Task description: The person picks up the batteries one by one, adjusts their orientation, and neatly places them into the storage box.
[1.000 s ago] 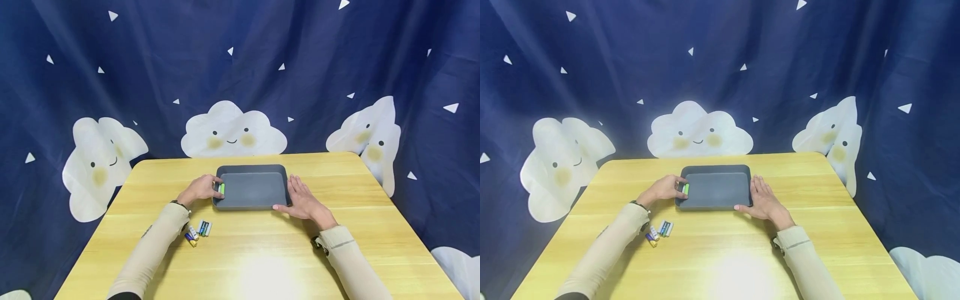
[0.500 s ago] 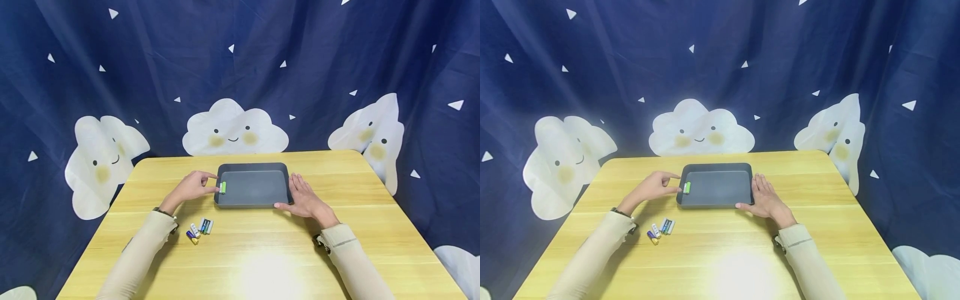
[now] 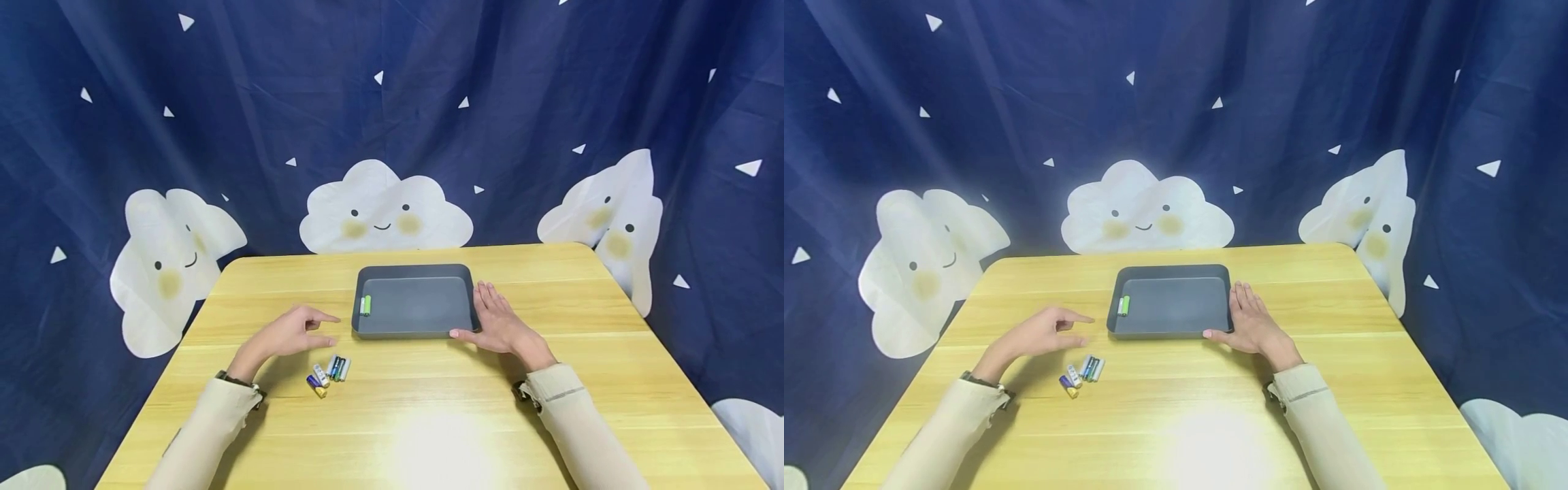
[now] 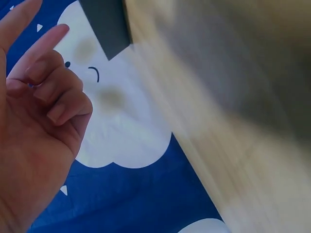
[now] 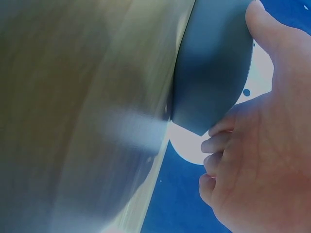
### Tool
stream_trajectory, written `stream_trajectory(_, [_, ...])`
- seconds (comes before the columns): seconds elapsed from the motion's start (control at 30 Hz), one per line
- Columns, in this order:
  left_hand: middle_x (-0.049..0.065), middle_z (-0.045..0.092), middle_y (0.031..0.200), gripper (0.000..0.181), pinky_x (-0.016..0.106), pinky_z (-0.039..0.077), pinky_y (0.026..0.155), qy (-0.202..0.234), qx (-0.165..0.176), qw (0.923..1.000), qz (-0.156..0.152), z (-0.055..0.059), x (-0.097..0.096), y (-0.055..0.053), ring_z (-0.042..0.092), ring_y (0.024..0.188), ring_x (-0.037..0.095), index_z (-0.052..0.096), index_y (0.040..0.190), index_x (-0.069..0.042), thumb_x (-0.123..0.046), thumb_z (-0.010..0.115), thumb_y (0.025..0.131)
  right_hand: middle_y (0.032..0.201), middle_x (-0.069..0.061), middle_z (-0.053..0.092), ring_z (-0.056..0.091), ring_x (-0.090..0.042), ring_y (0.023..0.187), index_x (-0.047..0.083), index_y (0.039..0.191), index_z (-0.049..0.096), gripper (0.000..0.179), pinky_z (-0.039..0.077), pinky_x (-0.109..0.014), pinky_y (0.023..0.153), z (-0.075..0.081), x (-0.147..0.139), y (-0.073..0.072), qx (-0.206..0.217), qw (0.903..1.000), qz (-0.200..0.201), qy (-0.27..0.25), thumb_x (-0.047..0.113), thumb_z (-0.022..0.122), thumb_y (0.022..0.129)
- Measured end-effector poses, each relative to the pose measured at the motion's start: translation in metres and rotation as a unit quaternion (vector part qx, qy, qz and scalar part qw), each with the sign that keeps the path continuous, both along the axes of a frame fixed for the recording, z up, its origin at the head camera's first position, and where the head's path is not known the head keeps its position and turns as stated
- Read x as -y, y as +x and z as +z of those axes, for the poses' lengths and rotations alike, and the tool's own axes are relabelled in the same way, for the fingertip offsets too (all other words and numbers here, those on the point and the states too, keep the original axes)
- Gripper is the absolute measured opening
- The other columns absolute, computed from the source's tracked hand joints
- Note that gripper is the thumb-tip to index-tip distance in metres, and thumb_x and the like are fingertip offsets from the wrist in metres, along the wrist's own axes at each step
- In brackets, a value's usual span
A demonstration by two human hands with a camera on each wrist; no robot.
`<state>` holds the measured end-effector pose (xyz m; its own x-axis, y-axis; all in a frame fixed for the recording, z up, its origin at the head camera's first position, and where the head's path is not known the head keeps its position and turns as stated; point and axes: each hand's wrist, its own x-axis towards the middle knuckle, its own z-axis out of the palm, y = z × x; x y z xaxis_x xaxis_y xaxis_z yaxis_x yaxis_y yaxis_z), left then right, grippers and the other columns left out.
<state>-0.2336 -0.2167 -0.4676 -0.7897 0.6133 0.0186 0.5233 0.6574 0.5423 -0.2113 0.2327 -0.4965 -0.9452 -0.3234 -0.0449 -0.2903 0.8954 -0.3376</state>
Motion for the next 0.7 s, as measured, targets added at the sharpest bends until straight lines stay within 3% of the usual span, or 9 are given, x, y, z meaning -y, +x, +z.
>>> stream_trajectory(0.23, [0.008, 0.056, 0.081, 0.058, 0.021, 0.032, 0.061, -0.053, -0.003, 0.9984, -0.020, -0.013, -0.002, 0.011, 0.039, 0.070, 0.007, 0.075, 0.128, -0.017, -0.050, 0.085, 0.082, 0.170, -0.032, 0.003, 0.002, -0.049, 0.159, -0.013, 0.160, 0.012, 0.119, 0.010, -0.062, 0.128, 0.000, -0.001, -0.001, 0.000, 1.0000, -0.001, -0.002, 0.074, 0.057, 0.092])
stream_trajectory(0.43, [0.001, 0.061, 0.087, 0.066, 0.021, 0.034, 0.063, -0.089, -0.008, 0.9953, -0.038, -0.017, -0.009, 0.018, 0.040, 0.074, 0.006, 0.076, 0.127, -0.019, -0.057, 0.088, 0.074, 0.170, -0.031, 0.000, 0.001, -0.048, 0.160, -0.012, 0.161, 0.009, 0.119, 0.009, -0.061, 0.128, 0.001, 0.000, 0.000, 0.006, 1.0000, -0.002, -0.001, 0.073, 0.057, 0.092])
stream_trajectory(0.7, [-0.006, 0.061, 0.089, 0.061, 0.020, 0.033, 0.060, -0.100, 0.009, 0.9937, -0.049, -0.024, -0.015, 0.022, 0.040, 0.071, 0.005, 0.077, 0.125, -0.022, -0.053, 0.090, 0.074, 0.170, -0.031, 0.002, 0.001, -0.048, 0.160, -0.011, 0.161, 0.009, 0.119, 0.009, -0.061, 0.129, 0.001, 0.001, 0.001, 0.007, 1.0000, -0.001, -0.003, 0.072, 0.059, 0.092])
